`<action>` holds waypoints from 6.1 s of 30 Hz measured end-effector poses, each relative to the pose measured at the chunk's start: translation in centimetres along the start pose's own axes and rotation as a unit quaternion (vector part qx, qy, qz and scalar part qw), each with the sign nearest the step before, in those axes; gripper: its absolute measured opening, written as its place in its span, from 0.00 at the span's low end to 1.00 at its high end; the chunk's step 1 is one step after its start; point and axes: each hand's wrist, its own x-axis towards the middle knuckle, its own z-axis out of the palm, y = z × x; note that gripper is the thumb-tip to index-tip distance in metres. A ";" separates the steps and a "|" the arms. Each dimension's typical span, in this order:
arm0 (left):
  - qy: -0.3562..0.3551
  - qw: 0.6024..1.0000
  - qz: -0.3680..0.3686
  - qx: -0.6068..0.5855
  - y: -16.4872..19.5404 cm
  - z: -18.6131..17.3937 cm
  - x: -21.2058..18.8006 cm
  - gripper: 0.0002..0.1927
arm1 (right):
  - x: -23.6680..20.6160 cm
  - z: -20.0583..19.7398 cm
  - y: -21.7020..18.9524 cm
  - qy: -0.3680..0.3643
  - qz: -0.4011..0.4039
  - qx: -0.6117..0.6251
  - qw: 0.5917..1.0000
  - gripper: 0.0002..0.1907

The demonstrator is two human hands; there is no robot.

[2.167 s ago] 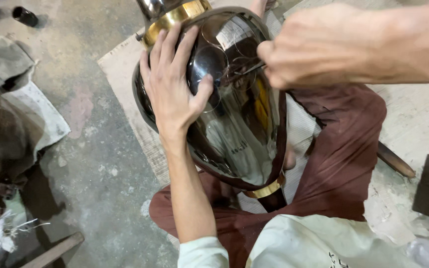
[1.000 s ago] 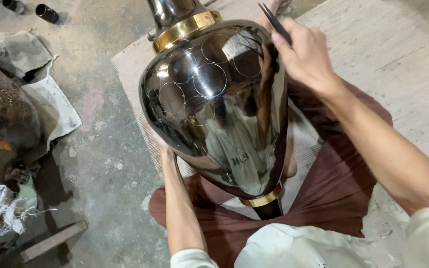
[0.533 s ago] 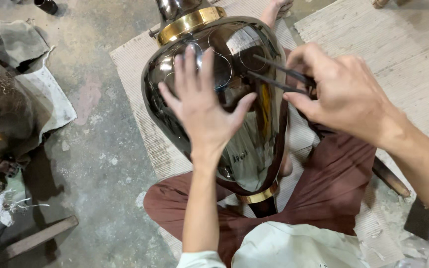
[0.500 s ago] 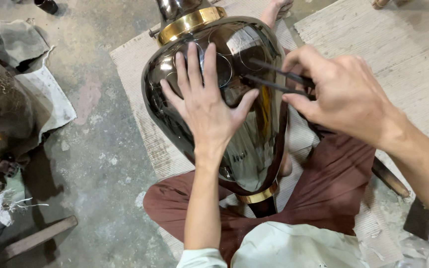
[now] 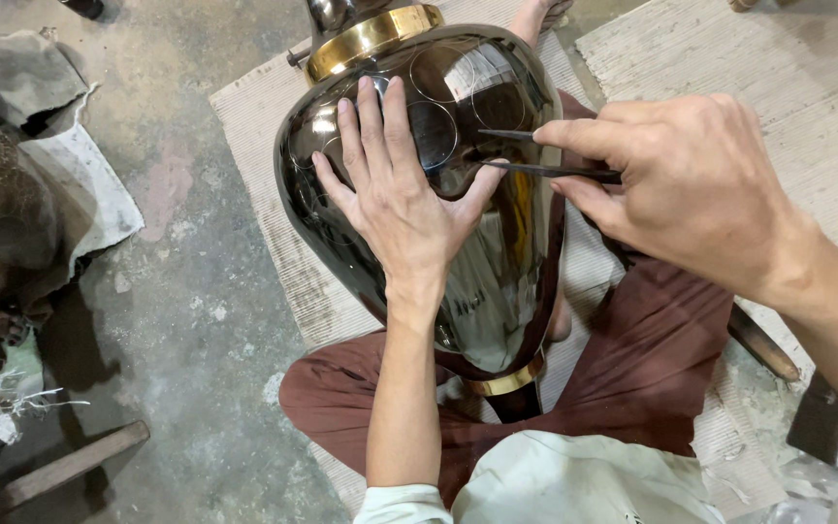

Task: The person sits on the floor and uses a small metal tool to engrave circular patterns into the surface of a large, dark, polished metal vessel. They hold the vessel steady with one hand while carefully tracing the design with the other.

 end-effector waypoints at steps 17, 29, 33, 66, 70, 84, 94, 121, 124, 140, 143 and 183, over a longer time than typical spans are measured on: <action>-0.007 1.000 -0.002 0.000 0.2 -0.4 0.1 0.62 | 0.9 -0.1 0.1 -0.096 0.089 0.024 0.991 0.18; -0.003 1.000 -0.001 -0.006 0.2 -0.4 0.1 0.60 | 0.9 -0.1 0.0 -0.132 0.123 -0.004 0.984 0.18; 0.001 1.000 -0.004 -0.009 0.3 -0.2 0.0 0.60 | 1.0 -0.2 -0.1 -0.060 0.043 0.012 0.997 0.17; -0.093 0.990 0.108 -0.009 -5.9 -3.4 3.9 0.56 | 8.3 0.3 1.0 -0.286 -0.437 -0.499 0.691 0.28; -0.109 0.990 0.082 -0.039 -6.6 -2.7 3.2 0.53 | 9.2 0.6 0.8 -0.349 -0.429 -0.548 0.627 0.33; -0.083 0.992 0.080 -0.051 -6.6 -2.8 2.8 0.53 | 4.1 1.9 -1.9 -0.376 0.031 -0.223 0.899 0.21; -0.064 0.986 0.149 -0.041 -5.8 -2.9 2.9 0.57 | 5.0 2.9 -2.6 -0.399 0.403 0.097 0.818 0.23; -0.122 0.978 0.169 -0.024 -7.5 -2.9 4.6 0.48 | 9.2 1.5 -3.6 -0.394 0.402 0.082 0.822 0.23; -0.121 0.979 0.159 -0.045 -7.6 -2.4 4.5 0.47 | 9.9 2.0 -4.2 -0.403 0.404 0.081 0.817 0.25; -0.118 0.975 0.170 -0.083 -6.8 -3.4 4.9 0.43 | 3.3 0.8 -0.4 -0.391 -0.350 -0.479 0.703 0.30; -0.108 0.976 0.170 -0.078 -6.4 -3.4 4.9 0.42 | 4.0 0.5 0.5 -0.392 -0.368 -0.491 0.686 0.30; 0.035 0.801 -0.239 -0.547 -13.7 1.4 -5.2 0.41 | -0.1 11.8 10.5 -0.009 0.295 0.250 0.922 0.21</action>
